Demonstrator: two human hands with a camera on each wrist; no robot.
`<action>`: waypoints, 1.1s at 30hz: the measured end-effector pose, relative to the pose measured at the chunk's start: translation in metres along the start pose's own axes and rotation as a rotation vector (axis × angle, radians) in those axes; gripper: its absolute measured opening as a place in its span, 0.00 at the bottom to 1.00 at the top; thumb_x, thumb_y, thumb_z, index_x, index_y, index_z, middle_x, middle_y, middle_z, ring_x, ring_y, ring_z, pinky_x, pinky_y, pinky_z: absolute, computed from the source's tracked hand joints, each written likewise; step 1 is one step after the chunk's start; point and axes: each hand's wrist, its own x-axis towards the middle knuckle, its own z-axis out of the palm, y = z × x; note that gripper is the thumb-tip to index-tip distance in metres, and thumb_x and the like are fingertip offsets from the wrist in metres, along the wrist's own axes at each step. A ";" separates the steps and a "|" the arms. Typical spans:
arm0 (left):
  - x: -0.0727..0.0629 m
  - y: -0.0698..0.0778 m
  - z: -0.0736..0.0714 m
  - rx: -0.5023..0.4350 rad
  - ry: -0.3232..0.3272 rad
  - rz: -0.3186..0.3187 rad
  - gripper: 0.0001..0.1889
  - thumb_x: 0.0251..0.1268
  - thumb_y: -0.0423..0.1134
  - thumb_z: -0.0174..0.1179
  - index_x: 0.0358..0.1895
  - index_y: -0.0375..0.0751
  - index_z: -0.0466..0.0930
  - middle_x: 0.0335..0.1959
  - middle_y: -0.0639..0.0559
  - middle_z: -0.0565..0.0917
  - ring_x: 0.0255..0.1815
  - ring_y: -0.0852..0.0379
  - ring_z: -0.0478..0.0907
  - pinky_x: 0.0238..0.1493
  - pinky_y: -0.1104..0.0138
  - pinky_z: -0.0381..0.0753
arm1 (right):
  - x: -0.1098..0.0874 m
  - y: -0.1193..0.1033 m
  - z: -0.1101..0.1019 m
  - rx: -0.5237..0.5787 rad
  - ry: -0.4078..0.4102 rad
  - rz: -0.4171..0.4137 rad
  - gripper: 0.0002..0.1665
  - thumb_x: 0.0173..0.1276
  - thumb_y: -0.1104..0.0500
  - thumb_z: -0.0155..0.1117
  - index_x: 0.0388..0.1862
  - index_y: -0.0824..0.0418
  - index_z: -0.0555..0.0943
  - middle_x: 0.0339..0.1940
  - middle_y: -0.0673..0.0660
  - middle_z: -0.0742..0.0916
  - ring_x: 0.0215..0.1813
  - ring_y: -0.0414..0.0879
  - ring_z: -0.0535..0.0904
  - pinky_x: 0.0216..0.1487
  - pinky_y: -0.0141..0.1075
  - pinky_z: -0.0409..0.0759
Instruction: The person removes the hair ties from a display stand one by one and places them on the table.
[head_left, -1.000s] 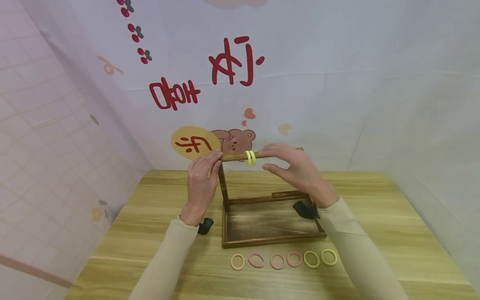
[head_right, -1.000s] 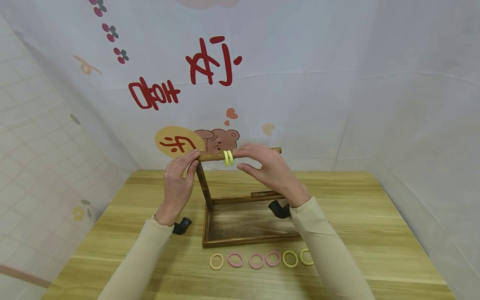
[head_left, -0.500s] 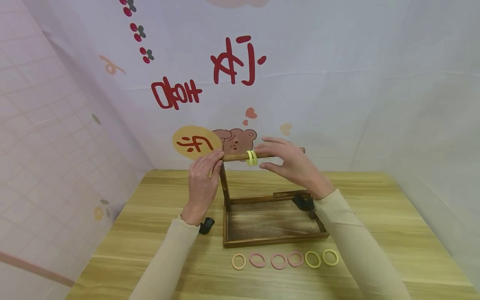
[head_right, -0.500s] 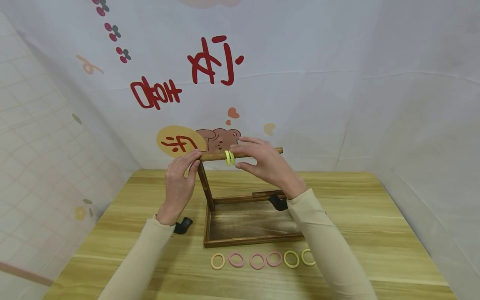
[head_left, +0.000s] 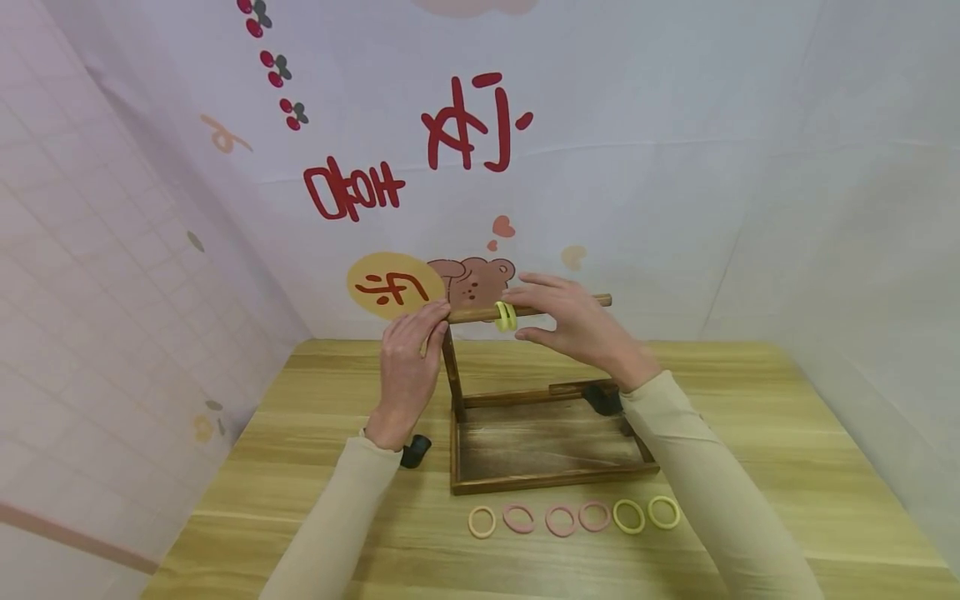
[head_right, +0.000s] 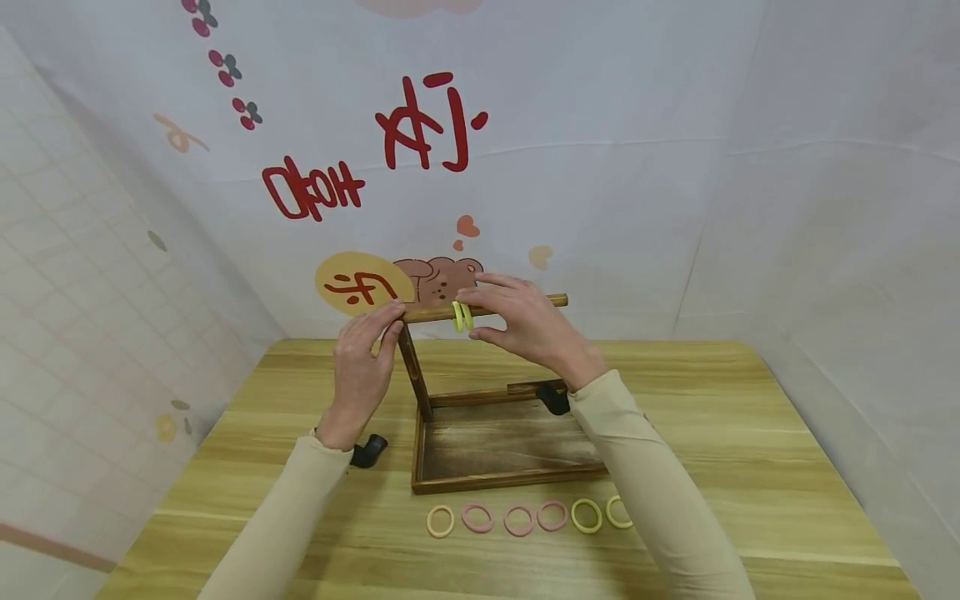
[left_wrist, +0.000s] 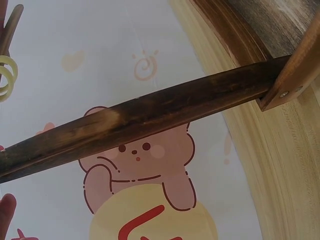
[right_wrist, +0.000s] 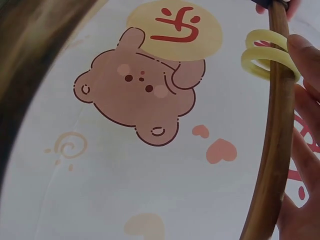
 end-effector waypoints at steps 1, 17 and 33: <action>0.000 0.000 0.001 0.001 -0.001 0.000 0.14 0.70 0.31 0.66 0.56 0.37 0.87 0.56 0.45 0.88 0.55 0.44 0.86 0.62 0.42 0.76 | 0.000 0.001 0.000 -0.001 -0.003 0.000 0.33 0.62 0.58 0.80 0.67 0.61 0.82 0.65 0.56 0.85 0.75 0.59 0.72 0.72 0.55 0.70; 0.000 -0.002 0.003 0.002 0.006 0.003 0.13 0.70 0.30 0.66 0.55 0.36 0.87 0.56 0.45 0.88 0.54 0.43 0.86 0.60 0.40 0.77 | 0.003 0.004 0.006 -0.084 -0.041 0.031 0.37 0.62 0.55 0.81 0.69 0.61 0.80 0.66 0.56 0.85 0.74 0.58 0.73 0.71 0.59 0.70; -0.001 -0.001 0.003 0.010 -0.004 -0.003 0.13 0.72 0.32 0.65 0.57 0.37 0.87 0.57 0.45 0.88 0.55 0.44 0.86 0.62 0.41 0.75 | 0.005 0.003 0.009 -0.125 -0.031 0.016 0.31 0.63 0.59 0.80 0.65 0.61 0.82 0.61 0.56 0.87 0.71 0.58 0.77 0.67 0.58 0.74</action>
